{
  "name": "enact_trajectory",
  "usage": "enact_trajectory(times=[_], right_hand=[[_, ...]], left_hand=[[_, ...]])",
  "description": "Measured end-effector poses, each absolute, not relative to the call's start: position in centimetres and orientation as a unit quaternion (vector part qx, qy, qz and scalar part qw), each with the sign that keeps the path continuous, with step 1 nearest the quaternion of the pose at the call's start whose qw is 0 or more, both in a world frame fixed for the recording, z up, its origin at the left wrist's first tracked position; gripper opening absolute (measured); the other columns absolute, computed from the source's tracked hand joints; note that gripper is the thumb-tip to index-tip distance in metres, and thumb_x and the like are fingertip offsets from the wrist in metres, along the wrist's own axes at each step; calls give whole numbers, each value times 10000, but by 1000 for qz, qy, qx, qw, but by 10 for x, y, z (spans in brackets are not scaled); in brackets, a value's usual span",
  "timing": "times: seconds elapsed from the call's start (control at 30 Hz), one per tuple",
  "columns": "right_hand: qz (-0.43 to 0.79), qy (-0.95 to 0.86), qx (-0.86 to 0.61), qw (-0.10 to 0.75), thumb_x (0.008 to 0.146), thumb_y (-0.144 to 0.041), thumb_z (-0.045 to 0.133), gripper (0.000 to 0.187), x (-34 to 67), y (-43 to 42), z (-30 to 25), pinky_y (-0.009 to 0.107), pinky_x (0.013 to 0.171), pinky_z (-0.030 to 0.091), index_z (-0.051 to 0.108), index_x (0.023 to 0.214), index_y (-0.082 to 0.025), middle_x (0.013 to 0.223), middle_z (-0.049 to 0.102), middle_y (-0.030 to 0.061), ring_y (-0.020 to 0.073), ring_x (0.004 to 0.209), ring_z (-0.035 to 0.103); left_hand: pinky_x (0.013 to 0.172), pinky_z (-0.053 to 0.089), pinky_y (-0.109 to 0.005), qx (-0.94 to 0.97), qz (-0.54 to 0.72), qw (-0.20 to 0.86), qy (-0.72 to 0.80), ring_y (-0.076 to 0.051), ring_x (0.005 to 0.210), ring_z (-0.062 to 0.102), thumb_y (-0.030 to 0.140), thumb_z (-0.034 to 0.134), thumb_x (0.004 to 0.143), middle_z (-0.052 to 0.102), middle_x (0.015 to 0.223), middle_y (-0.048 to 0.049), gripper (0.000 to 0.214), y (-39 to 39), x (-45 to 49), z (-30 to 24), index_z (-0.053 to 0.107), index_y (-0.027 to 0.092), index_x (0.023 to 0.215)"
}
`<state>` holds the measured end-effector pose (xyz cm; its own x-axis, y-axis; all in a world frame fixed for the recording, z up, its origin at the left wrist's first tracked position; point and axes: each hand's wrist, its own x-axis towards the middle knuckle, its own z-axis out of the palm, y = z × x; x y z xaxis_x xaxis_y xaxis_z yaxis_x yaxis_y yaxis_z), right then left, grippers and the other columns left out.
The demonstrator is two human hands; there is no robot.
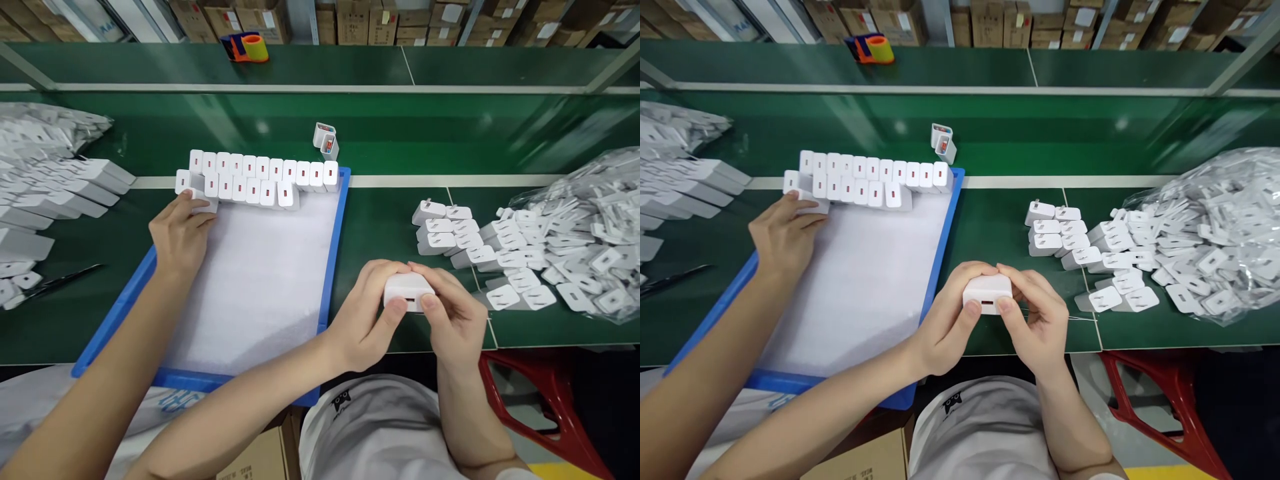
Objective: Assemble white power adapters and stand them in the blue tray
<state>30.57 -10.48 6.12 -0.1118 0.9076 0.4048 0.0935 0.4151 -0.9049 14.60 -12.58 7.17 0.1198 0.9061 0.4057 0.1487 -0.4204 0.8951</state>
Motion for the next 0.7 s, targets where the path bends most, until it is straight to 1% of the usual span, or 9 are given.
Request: enact_trajectory(times=[0.07,0.13,0.2,0.27,0.37,0.47,0.53,0.63,0.7], right_hand=[[347,-663,-374,548,943,-284,681,329,307,-105,63,298,710,542,720,1268,-312,1106,699,59,214,1007,639],[336,-672,-367,549,944,-305,678,342,308,-106,65,301,700,535,708,1285,-302,1106,685,62,213,987,634],[350,-672,-366,540,956,-319,662,347,310,-108,66,308,717,539,694,1300,-292,1132,672,68,212,979,633],[377,-670,-366,524,968,-334,644,366,311,-110,67,328,768,553,673,1328,-276,1202,658,85,225,1014,637],[415,-660,-365,509,968,-342,647,403,312,-111,68,338,802,570,646,1365,-269,1274,643,104,235,1038,646],[446,-644,-368,501,951,-309,675,391,313,-111,69,306,772,581,656,1341,-277,1206,668,93,206,970,655],[454,-639,-370,498,946,-285,680,365,313,-111,70,283,740,577,663,1311,-277,1138,676,79,187,920,653],[448,-634,-371,510,950,-272,665,295,310,-112,72,248,675,551,672,1244,-265,1038,656,57,158,841,629],[445,-626,-369,523,949,-283,662,246,308,-112,73,239,657,543,680,1192,-248,1000,640,51,154,831,620]], left_hand=[[987,514,-422,674,538,323,389,-253,1146,582,405,431,1051,629,1239,-120,368,-126,145,71,524,205,1346],[966,515,-405,681,547,298,386,-246,1139,582,387,441,1051,627,1258,-137,388,-126,145,70,518,186,1373],[931,523,-388,685,557,275,381,-235,1103,588,349,441,1053,643,1245,-139,381,-125,144,69,533,178,1381],[893,530,-375,686,569,254,376,-222,1059,593,313,433,1056,661,1213,-131,366,-125,144,68,553,181,1376],[836,535,-366,677,584,236,380,-216,1005,595,314,450,1049,665,1128,-128,350,-124,144,68,590,174,1338],[784,530,-349,664,595,240,383,-203,940,595,335,482,1039,642,1026,-115,338,-124,145,69,627,156,1286],[772,527,-339,659,594,253,385,-194,917,597,335,488,1037,636,997,-111,327,-125,146,72,647,145,1249],[743,523,-324,650,592,271,391,-184,876,592,324,521,1022,648,973,-109,298,-127,146,75,669,143,1206],[710,519,-309,639,595,281,399,-176,840,583,311,561,1000,648,942,-99,273,-127,146,76,687,148,1179]])
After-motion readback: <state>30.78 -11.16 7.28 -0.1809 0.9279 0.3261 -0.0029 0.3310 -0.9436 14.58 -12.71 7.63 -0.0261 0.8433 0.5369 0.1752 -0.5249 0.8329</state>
